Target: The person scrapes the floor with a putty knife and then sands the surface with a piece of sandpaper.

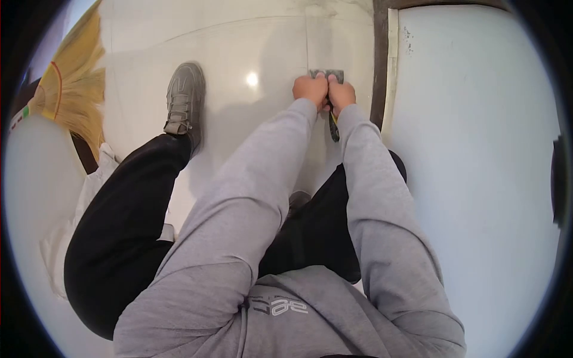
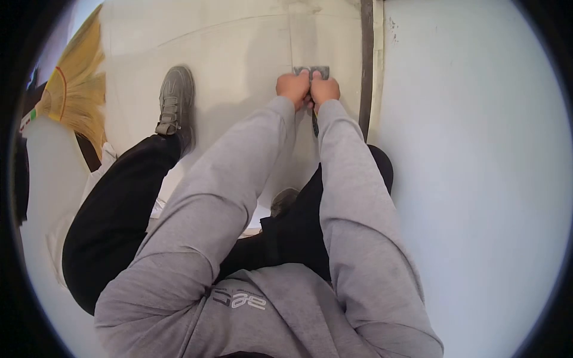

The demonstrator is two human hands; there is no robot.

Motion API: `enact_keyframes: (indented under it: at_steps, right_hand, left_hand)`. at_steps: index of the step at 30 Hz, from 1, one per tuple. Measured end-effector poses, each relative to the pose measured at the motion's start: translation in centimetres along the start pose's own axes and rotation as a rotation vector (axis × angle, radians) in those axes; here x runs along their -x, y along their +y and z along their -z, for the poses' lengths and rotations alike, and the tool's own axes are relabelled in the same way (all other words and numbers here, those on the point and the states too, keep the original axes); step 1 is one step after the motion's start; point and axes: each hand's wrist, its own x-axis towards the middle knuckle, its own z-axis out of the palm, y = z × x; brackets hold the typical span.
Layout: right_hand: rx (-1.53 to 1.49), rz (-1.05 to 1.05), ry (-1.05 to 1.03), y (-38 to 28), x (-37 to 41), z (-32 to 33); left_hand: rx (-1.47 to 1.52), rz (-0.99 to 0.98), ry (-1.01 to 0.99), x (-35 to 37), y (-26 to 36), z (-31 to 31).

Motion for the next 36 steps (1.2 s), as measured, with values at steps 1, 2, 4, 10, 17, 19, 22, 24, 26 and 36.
enact_keyframes:
  at_steps: [1, 2, 4, 10, 17, 19, 22, 24, 26, 36]
  right_hand:
    - [0.055, -0.051, 0.031, 0.2, 1.1, 0.0]
    - [0.112, -0.094, 0.062, 0.1, 1.7, 0.0]
    - [0.126, -0.137, 0.082, 2.4, 1.7, 0.4]
    - [0.049, -0.070, -0.060, 1.0, -0.3, 0.8]
    - [0.055, -0.128, -0.046, 0.4, -2.2, 0.3]
    - [-0.044, -0.073, -0.144, -0.5, -2.9, 0.5]
    - [0.153, -0.118, 0.026, 2.7, 1.7, 0.4]
    - [0.151, -0.229, -0.068, 2.0, 1.1, 1.2]
    - [-0.028, -0.218, -0.133, 0.7, -2.3, 1.0]
    - [-0.104, -0.103, -0.150, -0.5, -3.0, 1.1]
  left_hand:
    - [-0.203, -0.110, 0.074, -0.7, -1.6, 0.0]
    - [-0.399, -0.226, 0.152, -1.5, -3.2, 0.0]
    - [-0.373, -0.306, 0.238, 0.0, -4.8, 0.0]
    - [-0.048, -0.048, 0.042, 1.8, -0.2, 0.0]
    - [-0.156, -0.035, 0.064, -0.8, 1.6, -0.9]
    - [-0.147, 0.012, -0.017, 0.7, 2.6, -0.2]
    - [-0.252, -0.334, 0.235, -3.4, -7.7, -0.7]
    - [-0.511, -0.309, 0.235, -1.7, -5.5, -0.4]
    - [0.057, 0.146, -0.015, 0.5, 1.1, -0.4]
    - [-0.203, -0.014, 0.006, 1.0, 3.7, -0.5]
